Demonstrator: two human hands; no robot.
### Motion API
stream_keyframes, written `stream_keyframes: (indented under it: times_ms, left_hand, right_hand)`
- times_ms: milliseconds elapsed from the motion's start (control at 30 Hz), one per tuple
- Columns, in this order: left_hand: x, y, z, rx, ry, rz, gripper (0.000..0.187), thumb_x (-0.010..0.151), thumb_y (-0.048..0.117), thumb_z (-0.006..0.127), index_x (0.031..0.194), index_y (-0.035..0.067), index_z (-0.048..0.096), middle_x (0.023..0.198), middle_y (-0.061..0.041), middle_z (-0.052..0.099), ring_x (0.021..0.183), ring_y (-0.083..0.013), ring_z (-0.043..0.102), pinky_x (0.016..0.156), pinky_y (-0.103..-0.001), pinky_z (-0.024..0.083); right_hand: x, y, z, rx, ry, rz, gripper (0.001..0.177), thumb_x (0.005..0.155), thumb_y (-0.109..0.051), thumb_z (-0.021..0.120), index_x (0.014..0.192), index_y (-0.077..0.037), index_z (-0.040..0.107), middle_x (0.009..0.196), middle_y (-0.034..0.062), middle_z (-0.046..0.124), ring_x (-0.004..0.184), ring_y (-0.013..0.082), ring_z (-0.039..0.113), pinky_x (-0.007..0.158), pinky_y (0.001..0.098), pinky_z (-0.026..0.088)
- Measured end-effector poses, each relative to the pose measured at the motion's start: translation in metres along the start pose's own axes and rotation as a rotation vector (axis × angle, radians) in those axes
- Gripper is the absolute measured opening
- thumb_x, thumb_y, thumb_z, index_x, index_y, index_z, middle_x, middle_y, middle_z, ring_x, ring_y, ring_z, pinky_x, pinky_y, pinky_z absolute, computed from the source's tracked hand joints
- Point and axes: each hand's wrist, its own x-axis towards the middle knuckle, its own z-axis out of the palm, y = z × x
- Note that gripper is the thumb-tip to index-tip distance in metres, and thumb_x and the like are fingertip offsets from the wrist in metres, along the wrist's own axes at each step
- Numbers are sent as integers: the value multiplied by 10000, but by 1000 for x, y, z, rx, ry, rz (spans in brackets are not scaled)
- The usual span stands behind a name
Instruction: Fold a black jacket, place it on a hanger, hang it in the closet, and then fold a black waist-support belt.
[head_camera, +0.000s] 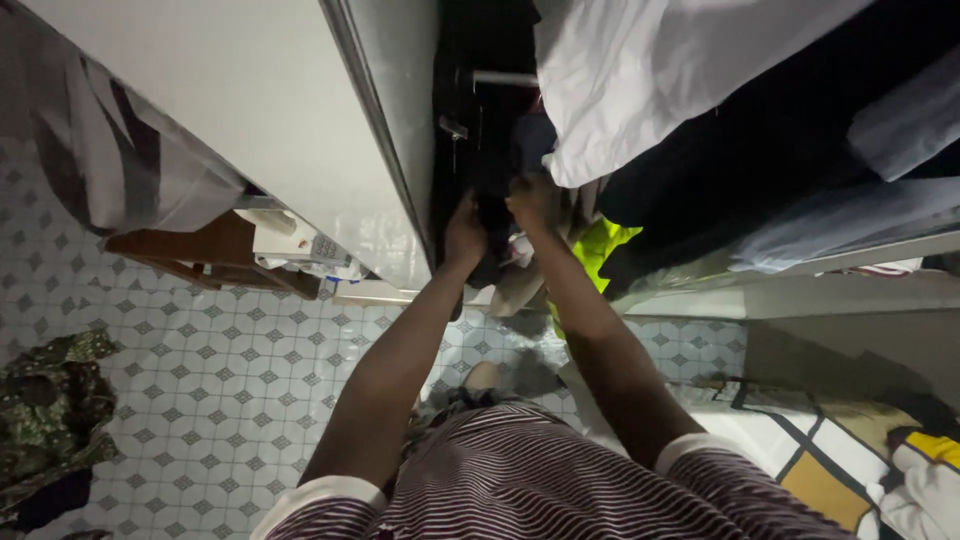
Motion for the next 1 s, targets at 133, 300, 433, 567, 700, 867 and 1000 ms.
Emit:
stream_keyframes:
  times_ms: [133, 300, 433, 567, 700, 867, 1000]
  left_hand:
    - [3, -11, 32, -96, -207, 111, 739, 908, 105, 649, 1590, 113, 367, 1442, -191, 611, 1278, -332, 620, 1063, -394, 486]
    - [-1, 69, 15, -59, -340, -96, 743, 931, 137, 638, 1612, 193, 345, 1397, -195, 626, 1210, -363, 635, 992, -409, 512]
    - [-6, 43, 5, -124, -331, -132, 738, 972, 168, 599, 1644, 221, 301, 1388, -251, 602, 1224, -425, 616, 983, -444, 516]
    - [-9, 26, -11, -50, -178, 222, 713, 995, 196, 649, 1623, 180, 313, 1481, -239, 542, 1347, -404, 547, 1090, -423, 459]
    - [-15, 28, -15, 33, -198, 227, 670, 1004, 224, 633, 1610, 163, 354, 1492, -215, 547, 1375, -387, 530, 1128, -421, 440]
    - [-14, 23, -17, -17, -269, 307, 601, 1051, 215, 570, 1611, 128, 373, 1548, -224, 509, 1431, -398, 491, 1172, -429, 405]
    - [-17, 30, -22, 2, -313, 249, 589, 1040, 233, 588, 1588, 146, 391, 1543, -216, 510, 1430, -387, 485, 1173, -424, 397]
  right_hand:
    - [2, -97, -112, 182, 759, -214, 203, 990, -106, 640, 1177, -62, 704, 1043, 138, 745, 946, 267, 722, 813, 389, 581]
    - [-18, -150, -178, 691, 215, 288, 290, 946, -251, 656, 1154, -49, 658, 855, 127, 697, 683, 235, 650, 611, 368, 533]
    - [-18, -75, -173, 559, -19, 546, 561, 1075, -384, 702, 1174, 167, 673, 958, 223, 704, 837, 352, 703, 743, 451, 579]
    - [-29, -64, -200, -756, 494, -583, 448, 930, -184, 716, 1367, -137, 630, 1243, 134, 713, 1120, 321, 710, 965, 414, 563]
    - [-22, -147, -223, 498, 539, -244, 581, 1067, -394, 671, 1372, 87, 556, 1336, 256, 638, 1209, 429, 613, 1019, 479, 478]
    - [-12, -209, -243, 469, 208, 331, 750, 1101, -579, 472, 1079, 119, 746, 994, 328, 775, 923, 408, 783, 857, 438, 569]
    - [23, -100, -176, 11, 338, 235, 718, 1095, -611, 446, 1047, 32, 761, 995, 237, 783, 948, 387, 722, 883, 429, 538]
